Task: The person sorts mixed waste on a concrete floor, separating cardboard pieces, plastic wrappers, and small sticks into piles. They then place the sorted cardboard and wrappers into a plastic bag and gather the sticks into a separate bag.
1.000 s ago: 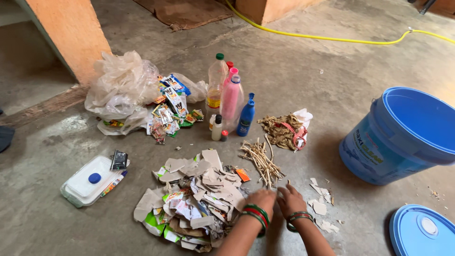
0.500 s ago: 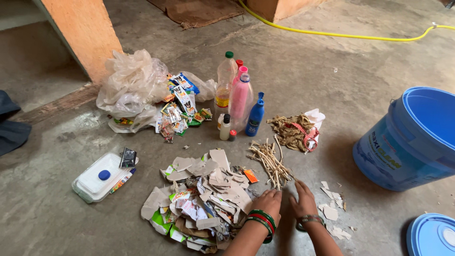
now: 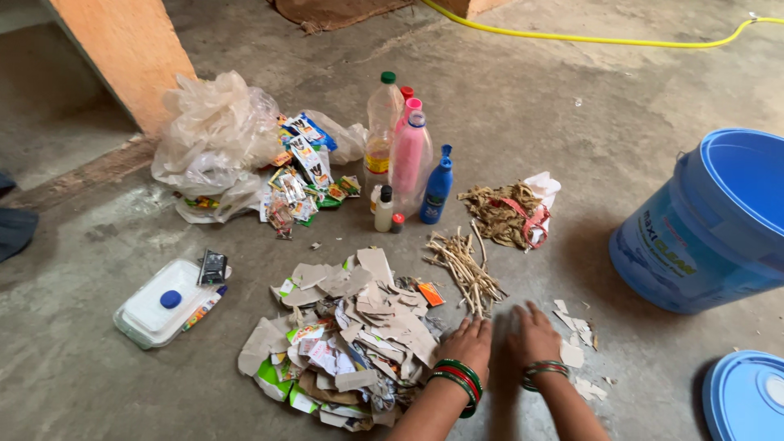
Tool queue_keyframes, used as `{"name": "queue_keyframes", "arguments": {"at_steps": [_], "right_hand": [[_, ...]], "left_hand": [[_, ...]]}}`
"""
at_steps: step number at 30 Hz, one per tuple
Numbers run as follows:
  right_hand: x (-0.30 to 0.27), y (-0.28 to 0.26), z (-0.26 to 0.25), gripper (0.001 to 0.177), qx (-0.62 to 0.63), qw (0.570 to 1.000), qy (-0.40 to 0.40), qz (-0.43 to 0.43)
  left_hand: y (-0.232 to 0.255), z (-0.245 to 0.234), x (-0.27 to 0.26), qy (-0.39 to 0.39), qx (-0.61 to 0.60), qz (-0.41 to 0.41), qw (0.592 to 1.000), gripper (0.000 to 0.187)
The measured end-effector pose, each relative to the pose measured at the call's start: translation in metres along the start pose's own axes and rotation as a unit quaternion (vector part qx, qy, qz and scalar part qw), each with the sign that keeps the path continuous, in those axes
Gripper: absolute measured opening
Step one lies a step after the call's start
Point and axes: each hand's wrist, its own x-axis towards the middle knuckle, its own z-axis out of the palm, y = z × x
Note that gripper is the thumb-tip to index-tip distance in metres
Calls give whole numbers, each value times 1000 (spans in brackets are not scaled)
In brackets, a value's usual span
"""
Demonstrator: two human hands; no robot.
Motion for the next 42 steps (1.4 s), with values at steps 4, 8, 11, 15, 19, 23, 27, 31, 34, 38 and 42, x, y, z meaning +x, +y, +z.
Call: {"name": "queue_keyframes", "arguments": {"at_steps": [4,8,11,15,19,23,27,31,34,38,42], "right_hand": [[-22,67,-10,59,-35,994,-1,106],[-29,103,-15,67,-17,989,-50,136],[-28,108,-16,44,13,982,-45,182],[-32,114,-32,34,16,985,-43,169],[-43,100,-41,16,32,992,27,118],[-47,60,-46,19,57,991,72,95],[-22,-14,-44,31,184,973,138,13],[8,-117,-37,29,308,941,123,-64],[19,-186,-40,24,273,951,89,-115],[14,-245,-51,24,206,970,-30,-124],[-1,-264,-65,32,121,970,-114,-179]], "left_hand": [[16,33,8,-4,15,38,999,63],[36,55,13,-21,27,67,997,61],[42,63,9,-54,27,69,996,64],[48,56,8,-47,23,70,996,63],[49,31,7,-35,11,53,998,63],[39,-5,7,-16,10,-1,1000,67],[6,-43,14,91,40,-72,992,68],[-51,-89,5,187,35,-151,970,62],[-89,-123,-19,176,44,-207,961,61],[-116,-148,-47,126,37,-263,956,64],[-120,-159,-55,122,38,-263,956,64]]}}
